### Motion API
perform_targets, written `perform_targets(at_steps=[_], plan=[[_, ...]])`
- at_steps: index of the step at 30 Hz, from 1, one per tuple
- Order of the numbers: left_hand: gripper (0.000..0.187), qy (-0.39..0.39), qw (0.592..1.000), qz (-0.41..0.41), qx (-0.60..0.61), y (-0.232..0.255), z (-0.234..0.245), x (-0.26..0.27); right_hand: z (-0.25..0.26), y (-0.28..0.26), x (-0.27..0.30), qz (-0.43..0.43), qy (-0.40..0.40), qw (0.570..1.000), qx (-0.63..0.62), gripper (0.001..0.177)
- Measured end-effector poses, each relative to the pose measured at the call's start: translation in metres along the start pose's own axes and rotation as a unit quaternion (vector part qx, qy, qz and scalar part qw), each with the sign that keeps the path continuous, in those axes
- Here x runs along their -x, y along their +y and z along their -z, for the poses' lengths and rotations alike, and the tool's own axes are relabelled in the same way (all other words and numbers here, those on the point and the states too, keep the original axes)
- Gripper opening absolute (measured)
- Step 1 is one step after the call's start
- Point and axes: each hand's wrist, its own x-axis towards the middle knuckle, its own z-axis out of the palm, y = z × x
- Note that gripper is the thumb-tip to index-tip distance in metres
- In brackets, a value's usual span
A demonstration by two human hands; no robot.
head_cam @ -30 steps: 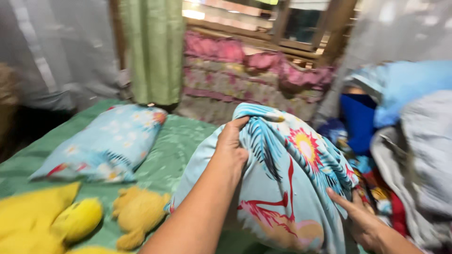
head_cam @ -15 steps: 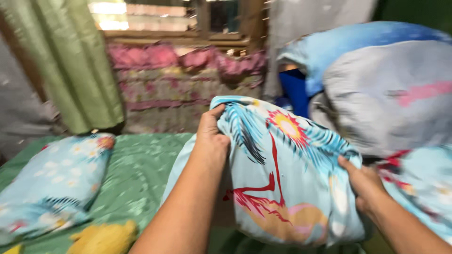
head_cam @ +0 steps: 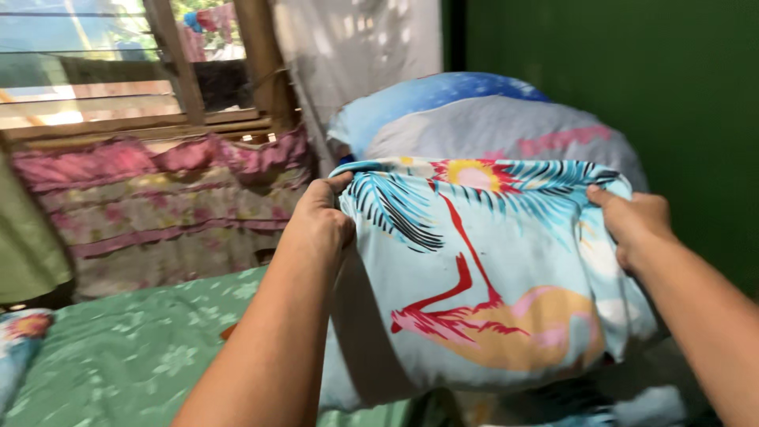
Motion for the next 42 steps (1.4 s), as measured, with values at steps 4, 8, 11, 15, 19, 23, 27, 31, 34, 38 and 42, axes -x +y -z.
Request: perform_targets(at_steps=[4,8,11,15,19,23,27,31,34,38,42], plan=[[0.053,0.075,0.99,-0.086,-0.086,-0.067,-0.055,-0.012,0.063,-0.014,-0.073,0.011,0.061,0.997,0.053,0.038],[0.079,0.155,0.892,-0.223,-0.36,-0.136,-0.101,-0.012,0.127,-0.022,-0.144,0.102,0.113,0.981,0.123,0.041],[0.099,0.166,0.699,-0.321,-0.617,-0.193,-0.112,0.009,0.149,0.0,-0.18,0.204,0.144,0.917,0.31,0.056],[0.107,-0.018,0.506,-0.26,-0.822,-0.258,-0.086,0.054,0.115,0.066,-0.174,0.106,0.034,0.889,0.445,0.085],[0.103,-0.079,0.477,-0.136,-0.865,-0.284,-0.054,0.072,0.08,0.141,-0.127,-0.041,-0.123,0.832,0.539,0.082],[0.114,-0.031,0.48,-0.073,-0.874,-0.275,-0.053,0.056,0.089,0.156,-0.137,-0.019,-0.195,0.856,0.478,0.079],[0.124,0.032,0.509,-0.047,-0.859,-0.269,-0.045,0.044,0.13,0.171,-0.146,0.106,-0.265,0.921,0.265,0.077],[0.127,0.099,0.555,-0.028,-0.826,-0.267,-0.037,0.037,0.183,0.185,-0.121,0.168,-0.018,0.848,0.502,0.074],[0.122,0.153,0.561,-0.001,-0.814,-0.267,-0.028,0.023,0.204,0.182,-0.102,-0.128,0.07,0.939,0.313,0.101],[0.108,0.165,0.634,-0.03,-0.755,-0.266,-0.001,0.005,0.174,0.165,-0.093,-0.158,0.074,0.963,0.206,0.098],[0.089,0.035,0.833,-0.09,-0.545,-0.281,-0.002,0.005,0.125,0.132,-0.109,-0.06,0.032,0.954,0.291,0.095]])
